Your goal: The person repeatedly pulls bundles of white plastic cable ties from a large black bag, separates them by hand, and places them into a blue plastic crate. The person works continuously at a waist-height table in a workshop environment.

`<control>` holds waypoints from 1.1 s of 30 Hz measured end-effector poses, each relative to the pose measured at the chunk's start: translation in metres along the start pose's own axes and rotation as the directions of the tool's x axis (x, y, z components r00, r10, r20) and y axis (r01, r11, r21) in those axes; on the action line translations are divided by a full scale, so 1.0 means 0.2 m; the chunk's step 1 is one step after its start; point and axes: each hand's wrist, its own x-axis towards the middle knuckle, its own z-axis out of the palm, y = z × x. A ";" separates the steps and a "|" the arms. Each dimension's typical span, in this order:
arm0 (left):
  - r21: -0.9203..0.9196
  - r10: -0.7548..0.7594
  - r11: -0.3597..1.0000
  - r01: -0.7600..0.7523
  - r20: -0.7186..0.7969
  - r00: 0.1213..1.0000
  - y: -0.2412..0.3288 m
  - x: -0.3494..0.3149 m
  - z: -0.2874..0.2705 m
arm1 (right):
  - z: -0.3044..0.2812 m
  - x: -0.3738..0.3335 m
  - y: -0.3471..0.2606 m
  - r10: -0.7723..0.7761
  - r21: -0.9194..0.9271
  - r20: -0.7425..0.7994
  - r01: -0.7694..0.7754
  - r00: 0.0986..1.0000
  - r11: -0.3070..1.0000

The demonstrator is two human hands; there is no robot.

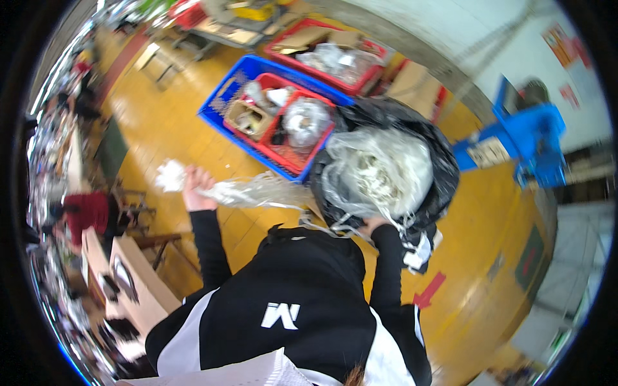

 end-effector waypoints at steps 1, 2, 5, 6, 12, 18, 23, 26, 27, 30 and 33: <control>0.058 -0.007 0.998 0.005 0.033 0.999 0.06 -0.02 -0.02 | -0.13 -0.05 -0.11 0.062 0.095 -0.139 -0.049 0.988 0.994; 0.110 -0.057 0.993 0.051 0.061 0.997 0.10 -0.01 -0.06 | -0.15 -0.06 -0.09 0.096 0.086 -0.335 -0.070 0.937 0.994; 0.644 0.634 0.696 -0.319 -0.342 0.694 0.40 -0.04 -0.10 | -0.25 0.01 -0.03 0.255 0.187 -0.575 -0.179 0.777 0.966; 0.731 0.751 0.484 -0.481 -0.065 0.657 0.66 -0.07 -0.30 | -0.27 0.06 0.00 0.297 0.264 -0.627 -0.162 0.720 0.951; 0.860 0.958 -0.271 -0.433 0.282 -0.039 1.11 -0.25 -0.13 | 0.05 0.38 0.31 0.474 0.535 -0.684 -0.061 0.554 0.843; 0.753 0.596 0.538 -0.378 -0.023 0.803 0.50 -0.08 -0.19 | -0.21 0.11 -0.20 0.378 0.503 -0.860 0.440 0.342 0.744; 0.891 -0.245 0.452 0.038 0.083 0.966 -0.40 -0.27 0.15 | -0.44 -0.21 -0.88 0.062 0.473 -0.822 0.617 0.566 0.629; 0.762 -0.557 0.540 0.357 0.005 0.831 -0.55 -0.34 0.29 | -0.47 -0.26 -1.05 -0.195 0.188 -0.906 0.769 0.376 0.611; 0.673 -0.585 0.590 0.447 -0.026 0.811 -0.58 -0.35 0.30 | -0.49 -0.30 -1.07 -0.222 0.319 -0.816 0.736 0.533 0.597; 0.518 -0.616 0.652 0.553 -0.064 0.785 -0.57 -0.32 0.35 | -0.46 -0.33 -1.07 -0.331 0.204 -0.772 0.704 0.543 0.680; 0.349 -0.563 0.782 0.516 0.041 0.826 -0.49 -0.21 0.40 | -0.38 -0.32 -1.01 -0.185 0.347 -0.687 0.541 0.703 0.766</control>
